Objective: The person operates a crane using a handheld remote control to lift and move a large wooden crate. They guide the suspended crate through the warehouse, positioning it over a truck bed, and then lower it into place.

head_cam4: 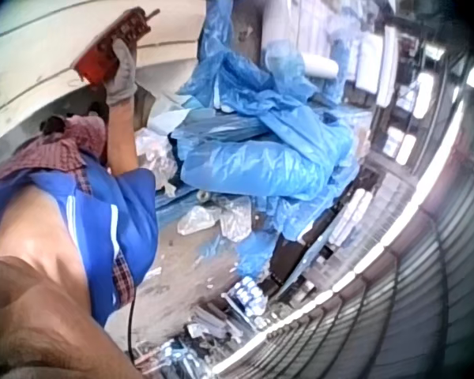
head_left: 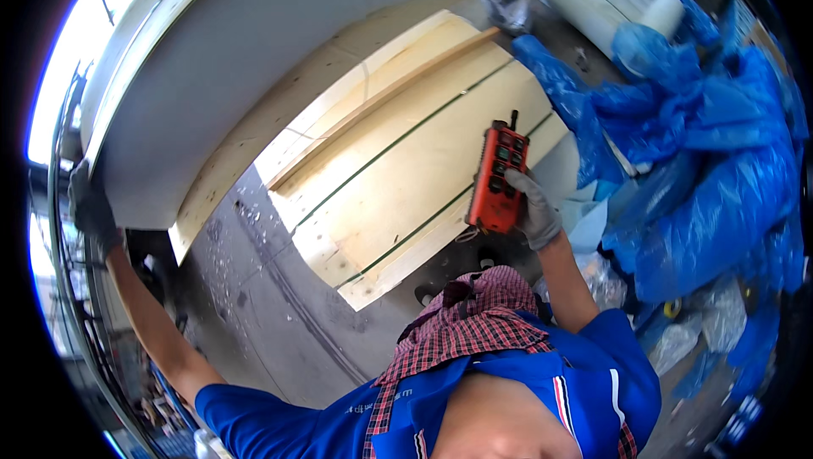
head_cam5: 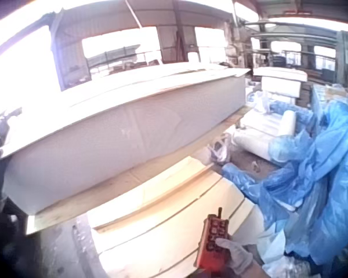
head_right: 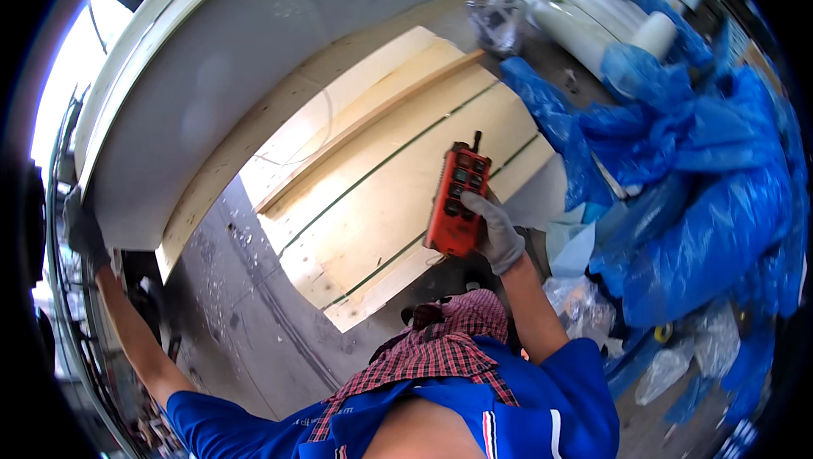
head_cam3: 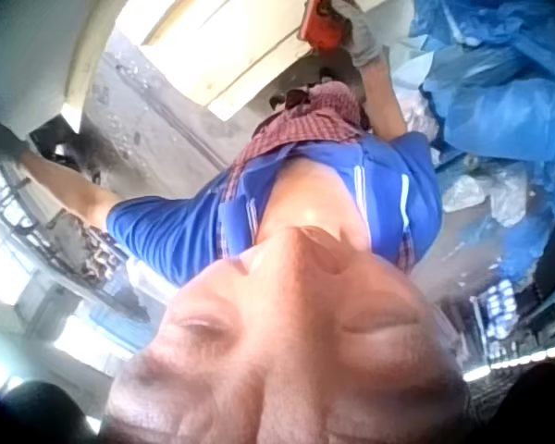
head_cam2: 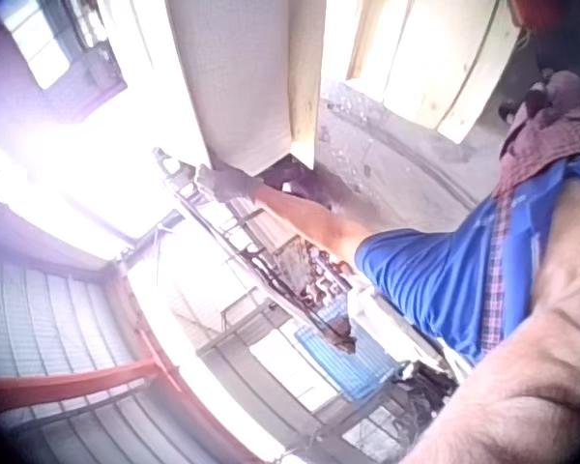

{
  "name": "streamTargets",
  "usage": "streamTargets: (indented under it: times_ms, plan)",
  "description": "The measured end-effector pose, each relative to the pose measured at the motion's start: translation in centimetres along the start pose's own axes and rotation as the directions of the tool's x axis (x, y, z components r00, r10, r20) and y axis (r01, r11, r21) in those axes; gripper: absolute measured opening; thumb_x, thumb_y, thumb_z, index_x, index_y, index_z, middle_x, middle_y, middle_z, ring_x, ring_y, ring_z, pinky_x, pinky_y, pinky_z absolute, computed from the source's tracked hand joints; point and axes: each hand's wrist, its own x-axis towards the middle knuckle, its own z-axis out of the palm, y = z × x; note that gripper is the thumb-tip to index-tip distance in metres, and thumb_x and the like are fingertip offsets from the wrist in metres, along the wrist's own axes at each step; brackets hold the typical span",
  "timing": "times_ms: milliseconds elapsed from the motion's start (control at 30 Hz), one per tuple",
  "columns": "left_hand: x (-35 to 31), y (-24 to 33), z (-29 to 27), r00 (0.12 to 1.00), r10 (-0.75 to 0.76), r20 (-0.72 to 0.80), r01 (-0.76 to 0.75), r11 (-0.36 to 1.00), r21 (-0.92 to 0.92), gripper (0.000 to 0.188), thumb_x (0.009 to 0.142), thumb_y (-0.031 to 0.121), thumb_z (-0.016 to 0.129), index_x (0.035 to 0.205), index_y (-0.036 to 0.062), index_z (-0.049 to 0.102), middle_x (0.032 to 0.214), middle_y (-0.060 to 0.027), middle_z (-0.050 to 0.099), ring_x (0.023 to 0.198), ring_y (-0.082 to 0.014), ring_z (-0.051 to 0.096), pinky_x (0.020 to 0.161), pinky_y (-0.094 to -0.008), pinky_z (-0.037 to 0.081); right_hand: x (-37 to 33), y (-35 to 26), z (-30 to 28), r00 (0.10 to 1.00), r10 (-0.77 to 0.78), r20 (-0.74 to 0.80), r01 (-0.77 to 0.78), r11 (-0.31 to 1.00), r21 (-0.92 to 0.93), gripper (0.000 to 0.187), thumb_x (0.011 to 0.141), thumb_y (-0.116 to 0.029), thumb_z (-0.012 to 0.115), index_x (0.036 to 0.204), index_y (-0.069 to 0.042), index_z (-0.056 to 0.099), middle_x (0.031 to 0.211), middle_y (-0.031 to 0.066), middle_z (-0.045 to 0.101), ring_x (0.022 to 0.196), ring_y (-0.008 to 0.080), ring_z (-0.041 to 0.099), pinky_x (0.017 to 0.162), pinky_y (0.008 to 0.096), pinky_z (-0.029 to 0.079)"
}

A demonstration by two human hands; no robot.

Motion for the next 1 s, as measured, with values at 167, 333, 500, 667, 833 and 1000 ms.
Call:
streamTargets:
  times_ms: [167,333,500,667,833,1000]
  plan:
    - [1.4,2.4,0.6,1.0,-0.002,0.011,0.003,0.997,-0.074,0.028,0.089,0.014,0.057,0.117,0.0123,0.06,0.106,-0.0041,0.065,0.098,-0.0219,0.063,0.083,-0.0348,0.05,0.4,-0.8,-2.5,0.997,-0.028,-0.073,0.042,0.98,0.196,0.046,0.098,-0.038,0.042,0.128,-0.004,0.05,0.111,0.0127,0.064,0.1,0.0251,0.064,0.089,0.041,0.052]
    - [2.4,4.7,1.2,0.999,-0.003,0.032,0.0,0.996,0.092,0.026,0.091,0.017,0.054,0.116,0.0161,0.058,0.105,-0.0007,0.064,0.094,-0.0226,0.064,0.077,-0.0367,0.052,0.9,-1.6,-3.3,0.995,0.004,-0.102,0.014,0.983,0.181,0.048,0.097,-0.043,0.045,0.126,-0.006,0.051,0.104,0.0127,0.066,0.093,0.0236,0.066,0.083,0.0388,0.055]
    - [3.9,5.8,1.3,1.0,0.015,-0.027,-0.013,0.995,0.094,0.023,0.09,0.026,0.056,0.111,0.0181,0.061,0.106,0.0026,0.065,0.091,-0.0201,0.065,0.071,-0.0357,0.053,0.6,-1.9,-3.7,0.991,0.02,-0.129,-0.004,0.992,0.124,0.041,0.097,-0.038,0.051,0.121,-0.006,0.054,0.097,0.008,0.066,0.083,0.0169,0.067,0.074,0.0322,0.058]
    - [3.7,5.9,1.9,0.999,0.021,-0.038,-0.018,0.996,0.091,0.023,0.091,0.029,0.055,0.11,0.0183,0.061,0.101,0.0015,0.065,0.088,-0.0211,0.065,0.07,-0.0372,0.052,1.0,0.0,-4.5,0.99,0.043,-0.136,-0.019,0.984,0.179,0.038,0.098,-0.036,0.049,0.12,-0.005,0.054,0.096,0.0084,0.066,0.082,0.0174,0.067,0.072,0.0321,0.058]
    - [1.2,7.2,3.1,0.999,0.044,-0.022,-0.04,0.989,0.143,0.024,0.089,0.026,0.055,0.111,0.017,0.06,0.098,-0.0013,0.063,0.088,-0.0232,0.063,0.071,-0.0391,0.051,1.1,1.6,-4.0,0.981,0.111,-0.157,-0.076,0.975,0.21,0.04,0.097,-0.037,0.051,0.119,-0.004,0.055,0.096,0.0105,0.067,0.082,0.0203,0.068,0.074,0.0347,0.058]
    - [-2.6,8.8,4.1,0.997,0.067,0.028,-0.071,0.981,0.181,0.026,0.083,0.027,0.061,0.107,0.016,0.061,0.095,-0.0037,0.061,0.089,-0.0256,0.061,0.072,-0.0397,0.05,1.6,2.7,-3.9,0.983,0.127,-0.136,-0.093,0.968,0.234,0.044,0.095,-0.041,0.052,0.118,-0.003,0.056,0.095,0.0114,0.068,0.082,0.0218,0.068,0.075,0.0367,0.059]
